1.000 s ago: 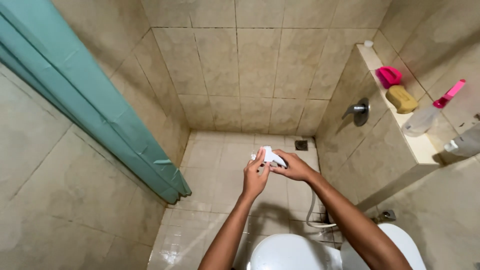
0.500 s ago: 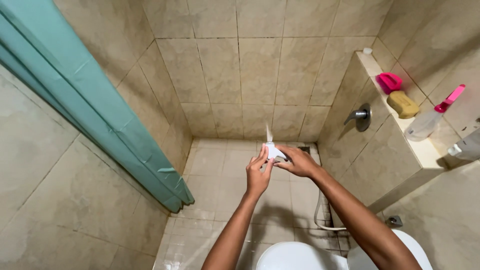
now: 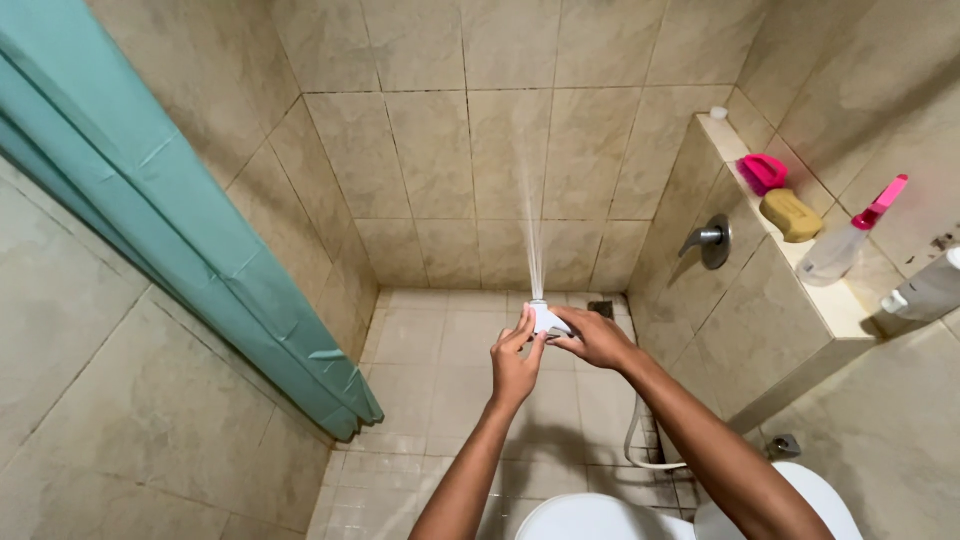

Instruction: The person uses a handheld bidet sprayer to rinse the floor and the toilet bowl in a tiled bathroom. The person directs the water stream across the floor tiles and into the toilet, moving the sprayer around to cover different areas.

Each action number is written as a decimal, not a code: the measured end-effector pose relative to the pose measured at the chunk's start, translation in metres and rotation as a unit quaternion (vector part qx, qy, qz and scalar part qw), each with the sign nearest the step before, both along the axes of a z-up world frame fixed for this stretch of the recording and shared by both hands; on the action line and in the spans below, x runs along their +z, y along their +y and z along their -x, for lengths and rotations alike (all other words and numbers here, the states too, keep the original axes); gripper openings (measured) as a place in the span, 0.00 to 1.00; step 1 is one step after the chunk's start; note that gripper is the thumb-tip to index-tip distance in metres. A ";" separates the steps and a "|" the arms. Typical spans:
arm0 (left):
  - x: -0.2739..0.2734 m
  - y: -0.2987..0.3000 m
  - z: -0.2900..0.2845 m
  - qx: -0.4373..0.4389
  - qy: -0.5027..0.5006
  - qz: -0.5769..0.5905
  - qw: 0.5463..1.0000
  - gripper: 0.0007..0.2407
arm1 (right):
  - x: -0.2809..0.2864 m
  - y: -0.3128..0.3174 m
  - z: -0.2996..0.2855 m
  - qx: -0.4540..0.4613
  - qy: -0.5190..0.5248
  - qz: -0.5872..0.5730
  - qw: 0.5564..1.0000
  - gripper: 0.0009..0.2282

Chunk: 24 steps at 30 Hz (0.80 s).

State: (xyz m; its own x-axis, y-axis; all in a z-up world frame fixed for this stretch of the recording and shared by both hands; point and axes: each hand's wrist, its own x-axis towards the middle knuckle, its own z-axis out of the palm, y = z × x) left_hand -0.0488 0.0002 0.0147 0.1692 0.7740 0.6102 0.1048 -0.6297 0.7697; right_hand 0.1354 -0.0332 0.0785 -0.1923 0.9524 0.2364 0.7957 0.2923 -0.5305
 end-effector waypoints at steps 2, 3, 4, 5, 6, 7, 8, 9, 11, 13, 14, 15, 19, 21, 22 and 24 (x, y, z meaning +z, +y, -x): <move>0.003 -0.002 0.001 -0.001 0.001 -0.004 1.000 0.20 | 0.004 -0.004 0.004 -0.006 -0.008 -0.001 1.000 0.26; 0.005 -0.003 0.001 -0.001 0.001 -0.010 1.000 0.19 | 0.007 -0.005 0.006 -0.012 -0.016 -0.004 1.000 0.27; 0.006 -0.002 0.000 -0.001 0.000 -0.011 1.000 0.19 | 0.007 -0.004 0.006 -0.011 -0.016 -0.004 1.000 0.27; 0.007 -0.002 0.000 -0.002 -0.001 -0.008 1.000 0.19 | 0.007 -0.003 0.005 -0.015 -0.007 0.006 1.000 0.27; 0.008 -0.002 -0.001 -0.006 -0.002 -0.005 1.000 0.19 | 0.006 -0.004 0.005 -0.021 0.003 0.017 1.000 0.27; 0.006 -0.002 -0.001 -0.007 0.000 -0.004 1.000 0.19 | 0.006 -0.006 0.006 -0.022 0.004 0.017 1.000 0.27; 0.005 -0.003 -0.001 -0.005 0.004 -0.007 1.000 0.19 | 0.007 -0.007 0.007 -0.025 0.012 0.025 0.999 0.27; 0.004 -0.003 -0.002 -0.003 0.009 -0.010 1.000 0.19 | 0.008 -0.007 0.007 -0.029 0.020 0.034 0.999 0.27; 0.001 -0.005 -0.002 -0.001 0.016 -0.005 1.000 0.19 | 0.004 -0.008 0.007 -0.020 0.031 0.028 0.999 0.26; 0.001 -0.008 -0.004 0.001 0.020 0.000 1.000 0.19 | 0.002 -0.008 0.004 -0.013 0.041 0.021 0.999 0.25; 0.002 -0.009 -0.005 -0.004 0.018 0.009 1.000 0.19 | 0.000 -0.008 0.002 -0.009 0.040 0.028 0.999 0.23; 0.004 -0.011 -0.006 -0.008 0.016 0.019 1.000 0.19 | -0.001 -0.007 0.001 -0.005 0.039 0.035 0.999 0.22; 0.001 -0.012 -0.009 -0.009 0.013 0.017 1.000 0.19 | 0.010 -0.013 0.006 -0.049 -0.017 0.080 0.995 0.21; 0.004 -0.015 -0.010 -0.009 0.013 0.023 1.000 0.19 | 0.011 -0.015 0.004 -0.040 -0.017 0.081 0.996 0.21; 0.002 -0.017 -0.010 -0.008 0.013 0.023 1.000 0.19 | 0.009 -0.016 0.003 -0.038 -0.017 0.080 0.996 0.21; -0.001 -0.019 -0.011 -0.003 0.017 0.005 1.000 0.19 | 0.007 -0.016 0.000 -0.024 -0.019 0.075 0.997 0.20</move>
State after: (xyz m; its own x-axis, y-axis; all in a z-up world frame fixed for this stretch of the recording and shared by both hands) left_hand -0.0378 -0.0187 0.0139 0.1941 0.7784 0.5970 0.1269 -0.6234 0.7715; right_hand 0.1356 -0.0496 0.0852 -0.1509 0.9850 0.0838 0.8276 0.1723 -0.5343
